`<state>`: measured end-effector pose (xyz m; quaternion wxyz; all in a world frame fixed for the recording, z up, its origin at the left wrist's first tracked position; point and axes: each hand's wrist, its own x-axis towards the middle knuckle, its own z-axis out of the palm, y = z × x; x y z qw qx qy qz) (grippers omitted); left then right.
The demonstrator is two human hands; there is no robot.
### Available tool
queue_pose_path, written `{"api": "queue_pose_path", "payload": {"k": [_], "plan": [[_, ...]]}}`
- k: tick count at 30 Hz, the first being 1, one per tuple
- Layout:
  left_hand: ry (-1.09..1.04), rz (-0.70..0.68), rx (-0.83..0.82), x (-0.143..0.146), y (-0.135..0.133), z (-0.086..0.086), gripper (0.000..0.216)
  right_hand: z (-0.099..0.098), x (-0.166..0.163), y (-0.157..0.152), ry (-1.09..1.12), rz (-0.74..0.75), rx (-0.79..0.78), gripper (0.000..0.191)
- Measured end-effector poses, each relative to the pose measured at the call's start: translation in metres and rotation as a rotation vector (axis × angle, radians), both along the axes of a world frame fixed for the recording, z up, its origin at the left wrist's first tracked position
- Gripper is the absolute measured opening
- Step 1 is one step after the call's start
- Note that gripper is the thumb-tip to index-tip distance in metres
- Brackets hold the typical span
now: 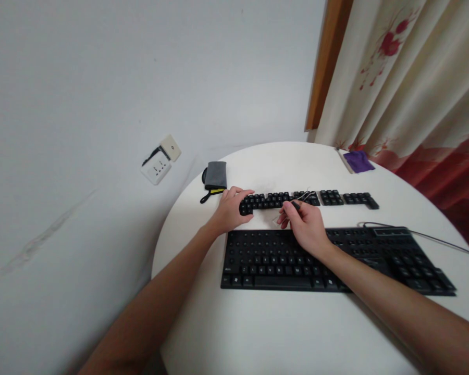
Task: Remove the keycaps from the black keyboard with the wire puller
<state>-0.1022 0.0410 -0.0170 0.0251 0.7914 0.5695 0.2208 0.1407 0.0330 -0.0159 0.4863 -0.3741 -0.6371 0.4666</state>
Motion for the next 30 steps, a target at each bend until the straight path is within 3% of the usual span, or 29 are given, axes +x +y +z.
{"api": "queue_pose_path", "payload": {"k": [3,5,8,11,20,30], "plan": [[-0.012,-0.043,0.008,-0.002,0.001,0.005,0.067,0.0,0.0,0.0,0.012,0.003,-0.006,0.045],[-0.074,-0.022,0.055,-0.006,0.003,0.009,0.056,0.0,0.0,0.0,0.0,0.0,0.007,0.045],[-0.24,0.168,0.184,-0.012,0.008,0.013,0.027,-0.001,0.001,0.0,-0.065,-0.017,0.078,0.048],[-0.348,0.29,0.237,-0.015,0.011,0.013,0.019,0.0,0.003,-0.001,-0.145,-0.004,0.161,0.049],[-0.331,0.155,0.202,0.001,0.006,0.009,0.017,0.012,0.0,-0.021,-0.255,0.273,0.321,0.023],[-0.354,0.108,0.135,0.005,0.004,0.008,0.015,0.007,-0.005,-0.034,-0.212,0.559,0.103,0.027]]}}
